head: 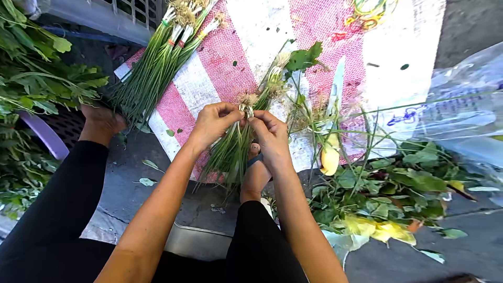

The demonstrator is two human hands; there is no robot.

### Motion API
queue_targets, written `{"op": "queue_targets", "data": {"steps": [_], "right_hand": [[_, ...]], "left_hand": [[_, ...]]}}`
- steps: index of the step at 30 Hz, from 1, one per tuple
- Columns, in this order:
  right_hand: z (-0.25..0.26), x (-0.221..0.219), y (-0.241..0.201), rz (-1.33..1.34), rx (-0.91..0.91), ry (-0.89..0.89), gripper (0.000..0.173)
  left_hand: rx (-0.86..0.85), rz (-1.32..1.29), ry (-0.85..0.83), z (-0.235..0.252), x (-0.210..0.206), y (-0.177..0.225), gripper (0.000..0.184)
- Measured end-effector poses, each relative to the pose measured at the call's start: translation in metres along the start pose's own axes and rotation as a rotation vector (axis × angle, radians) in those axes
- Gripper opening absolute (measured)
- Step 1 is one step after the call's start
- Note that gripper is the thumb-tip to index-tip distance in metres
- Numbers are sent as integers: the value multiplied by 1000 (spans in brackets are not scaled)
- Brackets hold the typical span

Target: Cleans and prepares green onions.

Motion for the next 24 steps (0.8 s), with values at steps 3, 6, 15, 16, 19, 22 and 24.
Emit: {"op": "queue_targets", "data": {"steps": [3,6,15,16,19,22,24], "right_hand": [[6,-3,2,34,54,-50,21],[7,-8,4,104,33,-32,25],[2,-9,-5,314,-72,-76,25],[1,-10,-7,300,-79,-71,26],[-7,-14,-11,274,-104,-29,20],[-14,-17,-15,272,-69,-52,23],[-21,-17,-17,245,-31,-143,34]], "left_hand": [[61,-123,-79,-1,0,1,17],[55,-174,-75,-3,-4,-1,18],[-60,-220,-35,-13,-3,0,28],[-77,-210,-22,-15,-3,1,27],[-114,-168,1,-27,-4,4,26],[-140,-96,41,-45,-13,12,28],[-224,-117,87,-41,-3,0,28]]}}
Point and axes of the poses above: each hand's wrist, its own z-axis towards the middle knuckle, its own x-axis out of the back of the hand, y = z × x, the point moved 3 cm from there along z, towards the middle knuckle, and after that the axes turned 7 degrees about -x, right-handed, at the moved point
